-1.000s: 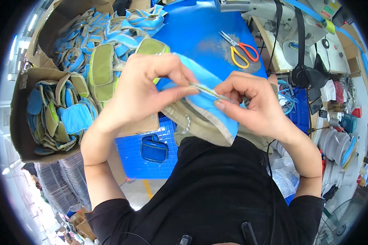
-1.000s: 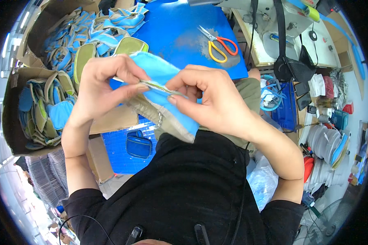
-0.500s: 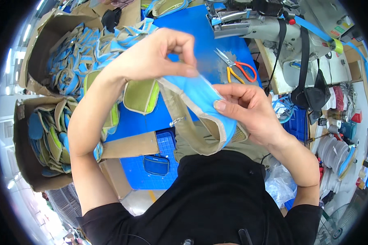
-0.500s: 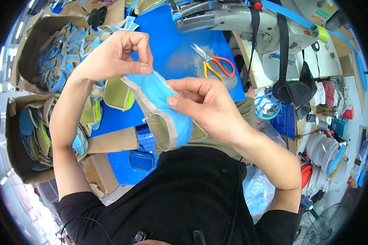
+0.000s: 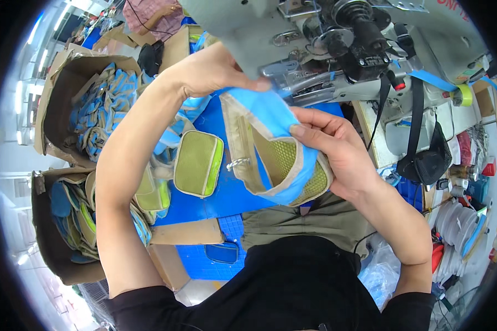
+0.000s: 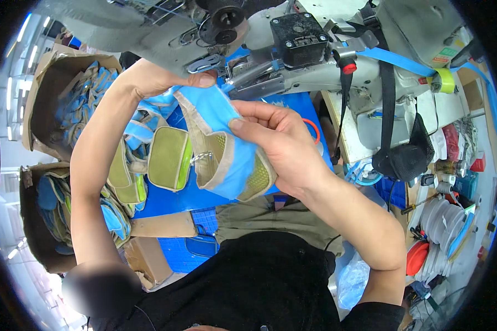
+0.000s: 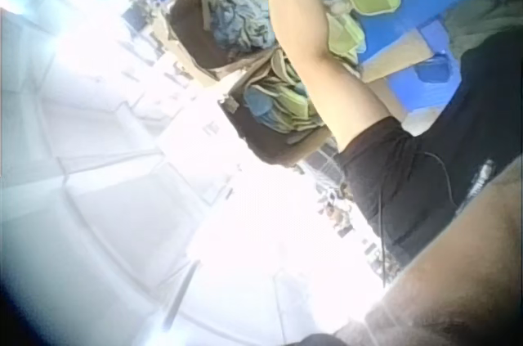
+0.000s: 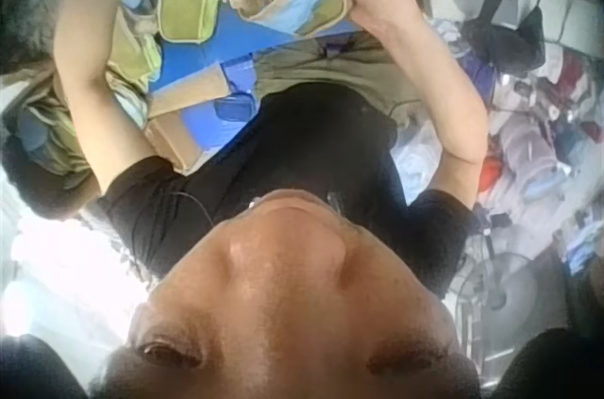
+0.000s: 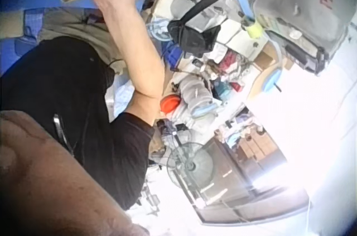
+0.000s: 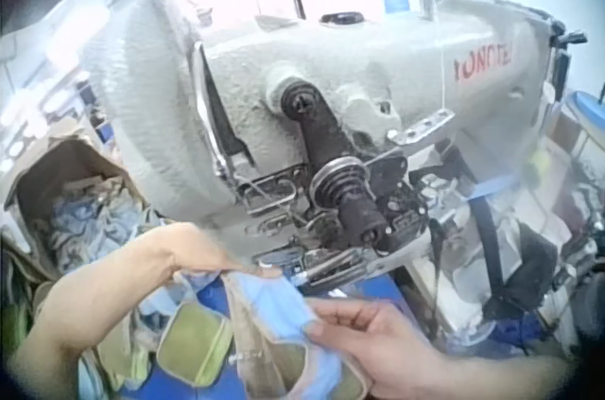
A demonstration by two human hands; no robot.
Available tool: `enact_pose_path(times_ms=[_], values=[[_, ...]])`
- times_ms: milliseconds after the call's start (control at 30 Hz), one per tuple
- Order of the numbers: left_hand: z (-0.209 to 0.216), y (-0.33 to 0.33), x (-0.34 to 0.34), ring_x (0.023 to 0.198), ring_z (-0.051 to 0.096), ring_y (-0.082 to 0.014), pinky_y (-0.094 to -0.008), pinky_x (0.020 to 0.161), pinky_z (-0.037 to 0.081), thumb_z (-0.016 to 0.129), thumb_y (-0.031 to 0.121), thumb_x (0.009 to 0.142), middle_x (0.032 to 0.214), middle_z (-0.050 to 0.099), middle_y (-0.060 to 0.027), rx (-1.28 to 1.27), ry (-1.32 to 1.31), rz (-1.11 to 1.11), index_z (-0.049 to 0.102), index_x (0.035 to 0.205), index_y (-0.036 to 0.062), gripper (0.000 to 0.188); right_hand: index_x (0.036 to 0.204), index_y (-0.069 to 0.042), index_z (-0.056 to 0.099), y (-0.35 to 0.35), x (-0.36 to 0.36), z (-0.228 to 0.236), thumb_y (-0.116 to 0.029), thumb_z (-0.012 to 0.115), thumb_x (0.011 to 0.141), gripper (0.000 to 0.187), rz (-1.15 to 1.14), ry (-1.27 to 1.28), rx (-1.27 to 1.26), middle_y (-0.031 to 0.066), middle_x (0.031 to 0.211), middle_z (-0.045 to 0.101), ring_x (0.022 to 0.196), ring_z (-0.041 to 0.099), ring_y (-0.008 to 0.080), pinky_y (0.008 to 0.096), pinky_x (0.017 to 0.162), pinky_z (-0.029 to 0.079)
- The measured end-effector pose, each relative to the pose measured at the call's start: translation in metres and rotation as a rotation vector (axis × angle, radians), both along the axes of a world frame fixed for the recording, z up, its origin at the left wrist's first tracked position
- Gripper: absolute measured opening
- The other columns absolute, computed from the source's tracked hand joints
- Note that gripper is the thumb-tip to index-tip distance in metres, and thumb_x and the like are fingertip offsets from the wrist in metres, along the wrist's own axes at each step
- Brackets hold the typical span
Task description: The person assembles small mesh pouches by inserting blue fabric pieces into green mesh pockets. They use scissors to trim excess threads and fabric edges, then fold and align the components. The person repeatedly handles the pouches, adjusting the fabric and inspecting the seams on a blue workbench.
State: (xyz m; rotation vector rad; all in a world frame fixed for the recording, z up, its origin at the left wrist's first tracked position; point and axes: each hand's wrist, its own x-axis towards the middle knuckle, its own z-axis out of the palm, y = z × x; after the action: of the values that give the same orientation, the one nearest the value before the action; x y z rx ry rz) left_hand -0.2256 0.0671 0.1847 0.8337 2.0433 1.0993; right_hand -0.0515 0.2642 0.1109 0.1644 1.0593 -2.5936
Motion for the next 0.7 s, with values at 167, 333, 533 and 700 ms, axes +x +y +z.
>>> enact_pose_path(times_ms=[167,333,533,700], values=[[-0.014,-0.004,-0.007,0.11,0.06,-0.0146,-0.0329,0.098,0.05,0.086,0.011,0.085,0.122,0.068,-0.0055,0.022,-0.018,-0.001,0.061,0.136,0.0013,0.058,0.132,0.005,0.065,-0.002,-0.001,-0.008,-0.004,0.066,0.099,0.034,-0.011,0.03,-0.033,0.0124,0.116,0.074,0.099,0.071,0.014,0.0292,0.089,0.059],[-0.021,-0.005,-0.007,0.109,0.062,-0.0158,-0.0327,0.095,0.052,0.088,0.013,0.082,0.119,0.07,-0.0063,0.13,-0.026,0.011,0.065,0.129,0.0022,0.053,0.13,0.006,0.066,-0.001,-0.004,-0.009,-0.004,0.065,0.099,0.033,-0.019,0.027,-0.002,0.0122,0.116,0.074,0.099,0.071,0.0133,0.0289,0.089,0.058],[-0.02,-0.005,-0.012,0.114,0.059,-0.0152,-0.0332,0.1,0.05,0.085,0.009,0.084,0.127,0.067,-0.0059,0.099,0.041,-0.005,0.061,0.137,0.0019,0.059,0.129,0.006,0.066,-0.001,-0.008,-0.008,-0.004,0.065,0.1,0.031,-0.032,0.041,0.003,0.0124,0.116,0.074,0.099,0.071,0.0131,0.0289,0.088,0.058],[-0.03,-0.008,-0.027,0.114,0.06,-0.0152,-0.0321,0.098,0.051,0.082,0.007,0.084,0.129,0.067,-0.0079,0.099,0.09,-0.075,0.061,0.139,0.0017,0.059,0.127,0.006,0.067,-0.005,-0.012,-0.01,-0.005,0.066,0.099,0.03,-0.077,0.022,-0.01,0.0124,0.112,0.074,0.096,0.071,0.0125,0.0279,0.086,0.058]])
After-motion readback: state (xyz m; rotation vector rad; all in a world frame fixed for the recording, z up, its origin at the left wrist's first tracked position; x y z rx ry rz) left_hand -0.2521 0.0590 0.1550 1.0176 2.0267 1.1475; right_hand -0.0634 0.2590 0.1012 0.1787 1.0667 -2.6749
